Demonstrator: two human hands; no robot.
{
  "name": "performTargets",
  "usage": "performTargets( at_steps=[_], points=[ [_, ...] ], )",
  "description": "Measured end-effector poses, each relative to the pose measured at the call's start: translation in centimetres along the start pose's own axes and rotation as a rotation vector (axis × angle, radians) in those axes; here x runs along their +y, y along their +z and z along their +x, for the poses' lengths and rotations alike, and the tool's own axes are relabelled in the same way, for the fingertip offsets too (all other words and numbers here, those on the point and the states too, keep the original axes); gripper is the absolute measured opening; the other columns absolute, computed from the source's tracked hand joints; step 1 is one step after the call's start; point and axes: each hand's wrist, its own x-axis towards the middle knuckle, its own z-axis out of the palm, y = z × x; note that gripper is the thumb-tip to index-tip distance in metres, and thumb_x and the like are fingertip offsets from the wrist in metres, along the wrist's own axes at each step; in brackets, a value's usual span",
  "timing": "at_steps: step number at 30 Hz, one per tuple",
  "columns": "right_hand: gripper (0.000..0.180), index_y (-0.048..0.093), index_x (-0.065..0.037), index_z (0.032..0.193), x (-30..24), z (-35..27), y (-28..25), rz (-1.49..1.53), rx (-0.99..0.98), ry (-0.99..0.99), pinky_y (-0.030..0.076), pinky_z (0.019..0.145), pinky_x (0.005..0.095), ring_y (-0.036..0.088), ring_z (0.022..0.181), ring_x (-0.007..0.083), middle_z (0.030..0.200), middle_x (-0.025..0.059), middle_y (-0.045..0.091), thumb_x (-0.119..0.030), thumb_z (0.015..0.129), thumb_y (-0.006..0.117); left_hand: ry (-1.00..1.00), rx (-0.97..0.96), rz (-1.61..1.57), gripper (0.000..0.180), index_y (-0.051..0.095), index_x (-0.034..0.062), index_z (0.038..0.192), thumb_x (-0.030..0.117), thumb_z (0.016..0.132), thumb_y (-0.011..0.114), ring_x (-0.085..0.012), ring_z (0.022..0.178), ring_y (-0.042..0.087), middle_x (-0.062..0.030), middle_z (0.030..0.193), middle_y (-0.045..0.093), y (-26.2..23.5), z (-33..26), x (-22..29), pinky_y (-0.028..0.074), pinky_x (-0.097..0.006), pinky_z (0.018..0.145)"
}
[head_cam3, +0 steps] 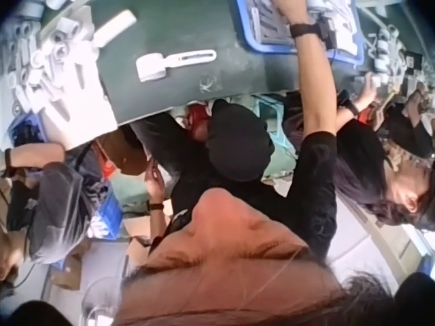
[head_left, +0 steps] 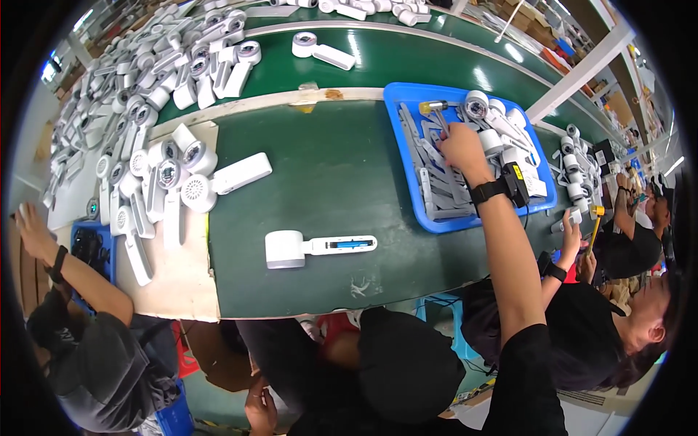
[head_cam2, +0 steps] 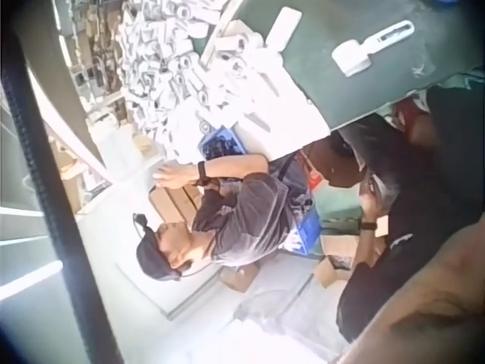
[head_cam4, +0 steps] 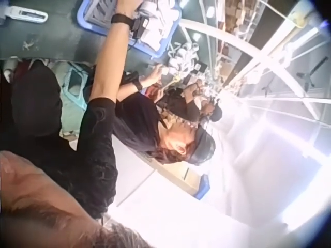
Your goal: The person assembles handheld fans by fitting a plastic cover onto the handle and tapping it into place with a hammer. They then attach a fan head to the handle, tap the connection with the hammer, and place the finished fan onto the conveyor belt.
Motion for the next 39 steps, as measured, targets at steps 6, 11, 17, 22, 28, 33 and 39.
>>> performTargets(
  at_steps=[6,11,17,22,28,33,39],
  points=[
    [0.015,0.07,-0.004,0.101,-0.3,-0.8,-0.9,0.262,-0.09,0.144,0.042,0.043,0.0286,0.055,0.048,0.0114,0.069,0.0024,0.064,-0.011,0.089,0.075,0.366,0.105,-0.224,0.033,0.07,-0.0011,0.126,-0.01,0.095,0.063,-0.0322,0.089,0.073,-0.0209,0.109,0.074,-2.4,4.1,8.3,0.058,-0.037,0.079],
    [0.016,0.07,-0.007,0.102,1.3,-1.4,-6.8,0.763,-0.034,0.163,0.033,0.041,0.0222,0.047,0.048,0.0044,0.07,-0.0047,0.058,-0.013,0.09,0.079,0.669,0.091,-0.369,0.038,0.066,-0.0007,0.13,-0.013,0.094,0.062,-0.0252,0.089,0.075,-0.0203,0.122,0.073,-2.8,9.0,15.5,0.059,-0.033,0.083],
    [0.021,0.064,-0.005,0.111,-2.7,-6.7,-10.4,1.188,-0.166,0.167,0.025,0.038,0.0195,0.038,0.044,0.0,0.076,-0.0052,0.058,-0.011,0.095,0.076,0.704,0.013,-0.612,0.036,0.063,-0.0026,0.133,-0.01,0.098,0.06,-0.0221,0.092,0.075,-0.0202,0.124,0.073,-2.5,13.3,24.6,0.059,-0.033,0.086],
    [0.02,0.071,-0.005,0.105,-8.9,-15.7,-10.3,0.852,-0.035,0.158,0.029,0.039,0.0224,0.043,0.041,0.0044,0.063,-0.0061,0.055,-0.016,0.091,0.081,0.684,-0.014,-0.741,0.034,0.066,-0.0036,0.131,-0.002,0.098,0.068,-0.0195,0.091,0.074,-0.0157,0.119,0.074,-2.1,15.9,31.3,0.059,-0.03,0.081],
    [0.015,0.073,0.0,0.098,-10.4,-22.7,-3.5,0.57,0.167,-0.581,0.043,0.053,0.0298,0.057,0.059,0.0125,0.079,0.0068,0.066,-0.009,0.088,0.08,0.282,-0.252,-1.271,0.035,0.066,-0.0056,0.13,0.018,0.105,0.07,-0.0078,0.089,0.067,-0.0081,0.116,0.074,-0.5,17.5,36.0,0.056,-0.025,0.081],
    [0.013,0.073,0.003,0.098,-11.0,-23.7,-2.7,0.598,0.116,-0.561,0.043,0.053,0.028,0.058,0.059,0.0117,0.097,0.008,0.071,-0.006,0.09,0.078,0.241,-0.243,-1.288,0.035,0.063,-0.0056,0.133,0.018,0.108,0.064,-0.0105,0.102,0.067,-0.0075,0.12,0.071,1.3,17.6,35.8,0.056,-0.027,0.091],
    [0.022,0.073,-0.004,0.123,-8.9,-23.6,-5.7,0.934,-0.189,-0.045,0.03,0.041,0.0214,0.044,0.041,0.0011,0.071,-0.0041,0.065,-0.009,0.103,0.064,0.068,-0.362,-1.639,0.042,0.049,-0.0065,0.145,0.016,0.111,0.054,-0.0248,0.115,0.07,-0.0254,0.132,0.065,-1.2,19.2,34.5,0.058,-0.04,0.106]
  ],
)
